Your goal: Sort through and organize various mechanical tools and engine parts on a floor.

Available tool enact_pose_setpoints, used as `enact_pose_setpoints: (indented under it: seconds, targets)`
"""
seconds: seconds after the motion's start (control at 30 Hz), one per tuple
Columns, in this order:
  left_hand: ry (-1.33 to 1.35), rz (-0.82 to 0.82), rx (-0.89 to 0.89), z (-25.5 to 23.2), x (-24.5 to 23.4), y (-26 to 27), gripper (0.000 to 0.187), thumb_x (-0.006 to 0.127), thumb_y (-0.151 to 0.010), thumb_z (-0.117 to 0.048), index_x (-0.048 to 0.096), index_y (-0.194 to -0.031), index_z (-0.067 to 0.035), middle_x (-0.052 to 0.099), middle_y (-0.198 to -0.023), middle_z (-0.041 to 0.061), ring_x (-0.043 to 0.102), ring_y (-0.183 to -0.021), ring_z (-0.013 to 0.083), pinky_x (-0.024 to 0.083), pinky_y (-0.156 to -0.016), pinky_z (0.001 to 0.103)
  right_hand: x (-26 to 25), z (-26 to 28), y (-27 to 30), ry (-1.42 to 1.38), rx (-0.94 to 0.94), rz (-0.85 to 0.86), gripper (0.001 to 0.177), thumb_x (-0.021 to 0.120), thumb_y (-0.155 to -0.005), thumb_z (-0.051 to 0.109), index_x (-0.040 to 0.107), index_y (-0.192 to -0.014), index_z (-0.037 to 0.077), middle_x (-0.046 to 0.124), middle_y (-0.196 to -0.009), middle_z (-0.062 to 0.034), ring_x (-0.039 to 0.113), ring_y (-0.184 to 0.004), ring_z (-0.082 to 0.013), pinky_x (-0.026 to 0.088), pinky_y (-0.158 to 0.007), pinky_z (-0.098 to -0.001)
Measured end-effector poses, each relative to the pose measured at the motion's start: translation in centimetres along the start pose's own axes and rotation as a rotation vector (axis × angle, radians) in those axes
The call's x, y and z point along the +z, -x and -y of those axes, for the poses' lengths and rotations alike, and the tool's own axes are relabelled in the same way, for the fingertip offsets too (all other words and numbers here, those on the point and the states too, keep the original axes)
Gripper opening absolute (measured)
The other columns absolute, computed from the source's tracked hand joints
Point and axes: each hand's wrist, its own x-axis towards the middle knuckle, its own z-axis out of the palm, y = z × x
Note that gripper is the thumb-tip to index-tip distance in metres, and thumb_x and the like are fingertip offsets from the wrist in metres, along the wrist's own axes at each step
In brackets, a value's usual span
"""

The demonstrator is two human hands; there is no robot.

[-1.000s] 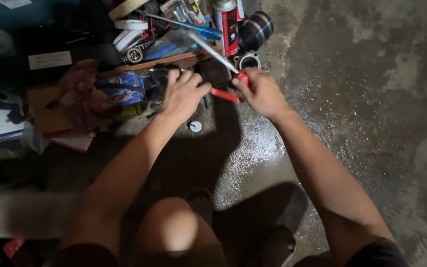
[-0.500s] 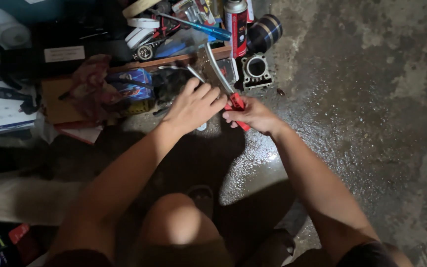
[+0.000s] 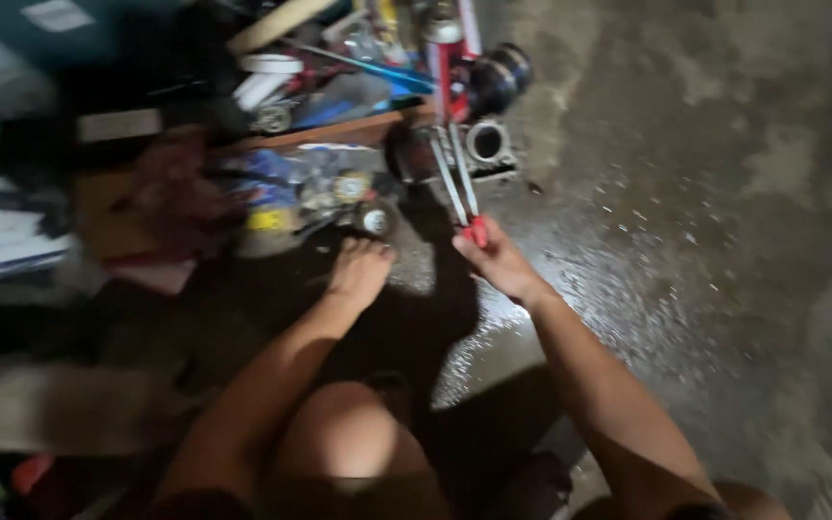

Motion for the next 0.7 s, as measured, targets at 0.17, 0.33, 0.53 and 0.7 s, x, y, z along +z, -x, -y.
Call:
enact_pose_setpoints:
  seconds: [0.17, 0.33, 0.53, 0.7]
  targets:
    - [0.019, 0.06, -0.01, 1.7, 0.3, -0.3, 0.014, 0.059, -0.089, -0.011, 0.071, -0.097, -0.01, 0.071, -0.098, 0.009, 0.066, -0.099, 0.0274, 0.049, -0.09, 0.044, 1.2, 2.1, -0.2, 0.202, -0.083, -0.138, 0.03, 0.08, -0.089, 0.029, 0.062, -0.107, 0.012, 0.054, -0.08, 0.007, 0.049, -0.069, -0.0054, 0.044, -0.061, -0.024]
    - [0.346, -0.046, -0.066, 1.1, -5.3, 0.0, 0.01, 0.065, -0.088, -0.013, 0.072, -0.091, -0.007, 0.071, -0.093, 0.012, 0.066, -0.092, 0.0319, 0.051, -0.087, 0.045, 1.5, 0.2, -0.2, 0.186, -0.065, -0.178, 0.035, 0.08, -0.093, 0.031, 0.054, -0.095, 0.008, 0.052, -0.077, 0.0078, 0.05, -0.07, -0.0072, 0.047, -0.064, -0.0237]
    - [1.151, 0.095, -0.287, 1.1, -5.7, -0.5, 0.02, 0.069, -0.094, -0.023, 0.073, -0.1, -0.004, 0.075, -0.083, 0.007, 0.07, -0.073, 0.0159, 0.056, -0.07, 0.033, 3.9, 3.6, 2.1, 0.277, -0.092, -0.008, 0.027, 0.08, -0.092, 0.024, 0.063, -0.107, 0.01, 0.057, -0.085, 0.0071, 0.053, -0.078, -0.0057, 0.048, -0.075, -0.0209]
    - [1.327, 0.055, -0.384, 0.6, -6.1, -1.5, 0.023, 0.067, -0.1, -0.024, 0.073, -0.097, -0.002, 0.072, -0.075, 0.003, 0.065, -0.069, 0.0101, 0.052, -0.067, 0.027, 5.1, 4.2, 2.6, 0.002, 0.02, 0.114, 0.042, 0.086, -0.08, 0.012, 0.062, -0.115, 0.011, 0.067, -0.095, 0.0047, 0.06, -0.083, -0.007, 0.053, -0.075, -0.0239]
